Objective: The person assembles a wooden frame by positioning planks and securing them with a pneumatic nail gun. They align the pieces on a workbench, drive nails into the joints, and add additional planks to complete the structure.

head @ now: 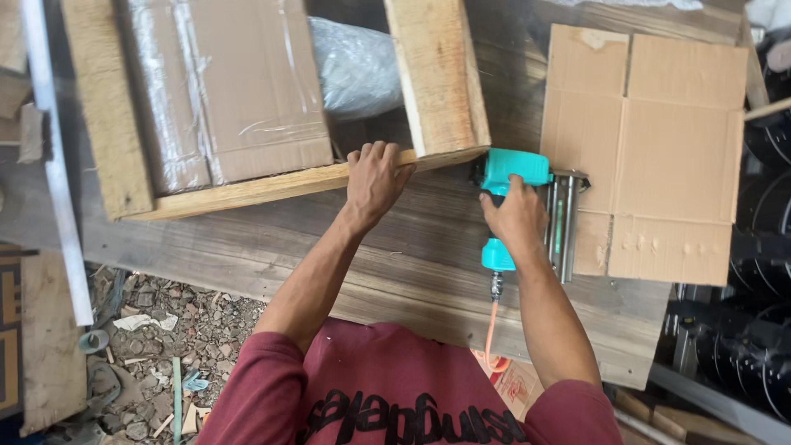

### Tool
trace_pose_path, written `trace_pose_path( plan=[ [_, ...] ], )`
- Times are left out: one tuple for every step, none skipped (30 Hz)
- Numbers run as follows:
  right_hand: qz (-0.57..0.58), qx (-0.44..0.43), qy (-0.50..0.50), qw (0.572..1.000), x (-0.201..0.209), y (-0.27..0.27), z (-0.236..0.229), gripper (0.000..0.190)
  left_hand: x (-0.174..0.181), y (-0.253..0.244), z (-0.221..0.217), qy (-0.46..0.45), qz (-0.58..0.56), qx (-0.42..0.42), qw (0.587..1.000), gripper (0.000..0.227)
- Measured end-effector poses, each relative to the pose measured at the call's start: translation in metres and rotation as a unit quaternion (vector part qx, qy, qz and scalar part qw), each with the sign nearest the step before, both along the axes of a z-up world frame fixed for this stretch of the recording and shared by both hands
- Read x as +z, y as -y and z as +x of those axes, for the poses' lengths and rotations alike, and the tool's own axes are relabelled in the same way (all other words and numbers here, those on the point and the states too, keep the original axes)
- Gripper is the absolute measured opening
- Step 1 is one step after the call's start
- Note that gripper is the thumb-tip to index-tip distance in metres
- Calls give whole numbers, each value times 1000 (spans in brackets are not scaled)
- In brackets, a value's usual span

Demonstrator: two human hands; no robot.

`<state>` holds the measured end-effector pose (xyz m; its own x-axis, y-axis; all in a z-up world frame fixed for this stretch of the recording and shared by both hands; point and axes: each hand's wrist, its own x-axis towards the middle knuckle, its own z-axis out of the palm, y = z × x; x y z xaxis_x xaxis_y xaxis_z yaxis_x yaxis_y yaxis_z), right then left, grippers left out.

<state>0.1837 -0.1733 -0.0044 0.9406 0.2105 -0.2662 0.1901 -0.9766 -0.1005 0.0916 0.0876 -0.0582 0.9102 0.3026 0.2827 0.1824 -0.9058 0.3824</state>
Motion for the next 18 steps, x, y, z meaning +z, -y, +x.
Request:
trace_pose_path(
  plan=[
    [3, 8, 4, 1000, -8, 2, 2, 68, 6, -2, -8, 4, 3, 8, 1000, 45],
    [21, 8, 5, 1000, -15, 4, 5, 67, 13, -4, -14, 29, 20, 8, 999, 47],
    [38, 8, 4, 999, -23, 7, 6, 67, 18, -5, -23, 51, 36, 9, 998, 49],
    [40, 15, 5, 999, -13, -1, -3, 67, 14, -9, -28, 53, 38, 16, 998, 49],
    [60, 18, 6, 998, -3, -5, -15, 68, 9, -12, -34, 48, 23, 35, 998, 51],
    [81, 20, 7, 996, 6, -8, -26, 68, 4, -13, -40, 44, 8, 54, 998, 54],
    [81, 23, 8, 996, -9, -4, -30, 68, 0, -17, -47, 44, 7, 57, 997, 54],
    [81, 41, 49, 995, -23, 1, -32, 66, -5, -21, -53, 42, 22, 70, 996, 55],
    [82, 60, 90, 991, -38, 5, -36, 64, -10, -25, -61, 39, 36, 83, 995, 56],
    [82, 63, 89, 991, -45, 8, -40, 64, -2, -24, -69, 39, 36, 86, 995, 56],
    [80, 73, 116, 987, -52, 10, -45, 64, 5, -24, -79, 48, 48, 89, 994, 59],
    [78, 82, 142, 983, -59, 13, -50, 63, 13, -23, -88, 58, 60, 92, 992, 63],
    [79, 89, 139, 983, -58, 11, -58, 63, 12, -22, -99, 54, 60, 99, 992, 63],
    [77, 88, 128, 985, -56, 10, -65, 62, 11, -21, -111, 61, 54, 106, 991, 65],
    [77, 89, 120, 986, -55, 6, -70, 62, 11, -22, -119, 70, 50, 115, 990, 67],
    [80, 96, 119, 985, -60, 1, -72, 62, 6, -24, -126, 69, 52, 122, 989, 67],
    [118, 110, 128, 979, -66, -3, -75, 59, 2, -25, -136, 56, 49, 130, 989, 67],
    [156, 124, 137, 970, -71, -7, -80, 57, -3, -26, -146, 44, 45, 139, 988, 67]
  ],
)
